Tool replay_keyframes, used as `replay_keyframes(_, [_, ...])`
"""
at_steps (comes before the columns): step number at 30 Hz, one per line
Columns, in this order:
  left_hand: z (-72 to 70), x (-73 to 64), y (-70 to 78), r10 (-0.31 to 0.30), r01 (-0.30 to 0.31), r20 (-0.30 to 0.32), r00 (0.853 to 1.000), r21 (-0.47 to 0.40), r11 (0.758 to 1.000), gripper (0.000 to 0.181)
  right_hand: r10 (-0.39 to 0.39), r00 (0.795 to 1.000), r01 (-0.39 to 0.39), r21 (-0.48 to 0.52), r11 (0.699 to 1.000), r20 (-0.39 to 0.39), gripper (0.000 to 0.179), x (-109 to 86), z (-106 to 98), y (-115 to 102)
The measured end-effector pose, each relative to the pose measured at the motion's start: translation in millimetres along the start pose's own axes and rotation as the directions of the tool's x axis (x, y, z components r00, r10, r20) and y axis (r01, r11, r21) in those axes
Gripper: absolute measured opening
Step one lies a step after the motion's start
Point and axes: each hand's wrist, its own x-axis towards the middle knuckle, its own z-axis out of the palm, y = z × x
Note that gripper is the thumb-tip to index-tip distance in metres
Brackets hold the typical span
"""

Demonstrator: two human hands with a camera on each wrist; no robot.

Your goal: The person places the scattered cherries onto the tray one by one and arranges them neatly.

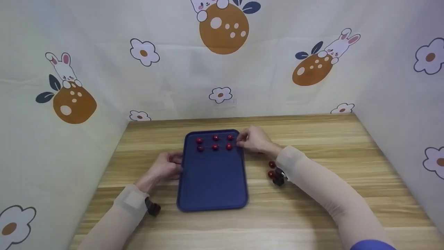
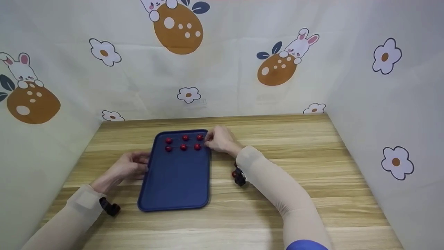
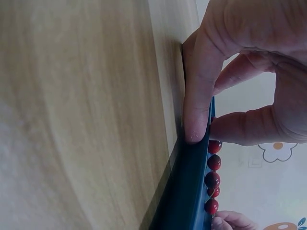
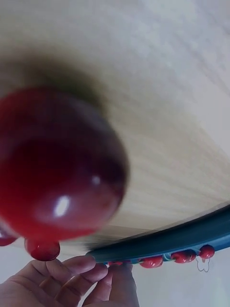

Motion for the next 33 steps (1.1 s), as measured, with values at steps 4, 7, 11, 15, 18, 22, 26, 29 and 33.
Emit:
replay_keyframes(4, [0.4, -0.3, -0.2, 0.0, 0.0, 0.001, 1.0, -0.005, 1.0, 0.073, -0.004, 1.0, 0.005, 0.043, 0.999, -0.011, 0.014, -7.2, -7.4, 2.2])
replay_keyframes(7, [1.0, -0.3, -0.7, 0.0, 0.0, 0.006, 1.0, -0.016, 1.0, 0.072, -0.018, 1.0, 0.019, 0.057, 0.998, -0.024, 0.015, -14.8, -13.5, 5.5])
replay_keyframes(11, [1.3, -0.5, -0.1, -0.003, 0.003, 0.005, 1.0, -0.025, 1.0, 0.072, -0.028, 0.999, 0.03, 0.074, 0.997, -0.027, 0.015, -26.2, -23.0, 11.1])
replay_keyframes(15, [1.3, -0.4, 0.0, 0.013, -0.013, 0.004, 1.0, -0.022, 1.0, 0.072, -0.036, 0.999, 0.038, 0.079, 0.996, -0.03, 0.014, -38.8, -33.9, 18.1])
replay_keyframes(18, [1.3, -0.4, -0.1, 0.035, -0.035, 0.005, 0.999, -0.017, 0.999, 0.072, -0.031, 0.999, 0.034, 0.086, 0.996, -0.038, 0.013, -48.6, -43.7, 24.5])
replay_keyframes(22, [0.8, -0.8, -0.4, 0.034, -0.034, 0.005, 0.999, -0.017, 0.999, 0.071, -0.011, 0.999, 0.015, 0.095, 0.995, -0.048, 0.014, -60.9, -56.1, 33.9])
replay_keyframes(26, [0.9, -0.8, -0.6, -0.005, 0.006, 0.013, 1.0, -0.053, 0.999, 0.07, 0.016, 0.999, -0.011, 0.11, 0.994, -0.044, 0.015, -73.8, -66.4, 43.0])
replay_keyframes(29, [1.7, -0.5, -0.7, -0.019, 0.02, 0.012, 1.0, -0.061, 0.998, 0.069, 0.005, 0.999, 0.001, 0.106, 0.994, -0.051, 0.014, -83.0, -71.9, 51.3])
replay_keyframes(33, [2.1, 0.3, -1.0, -0.016, 0.016, 0.008, 1.0, -0.05, 0.999, 0.069, -0.026, 0.997, 0.033, 0.106, 0.994, -0.073, 0.012, -94.3, -77.9, 64.6])
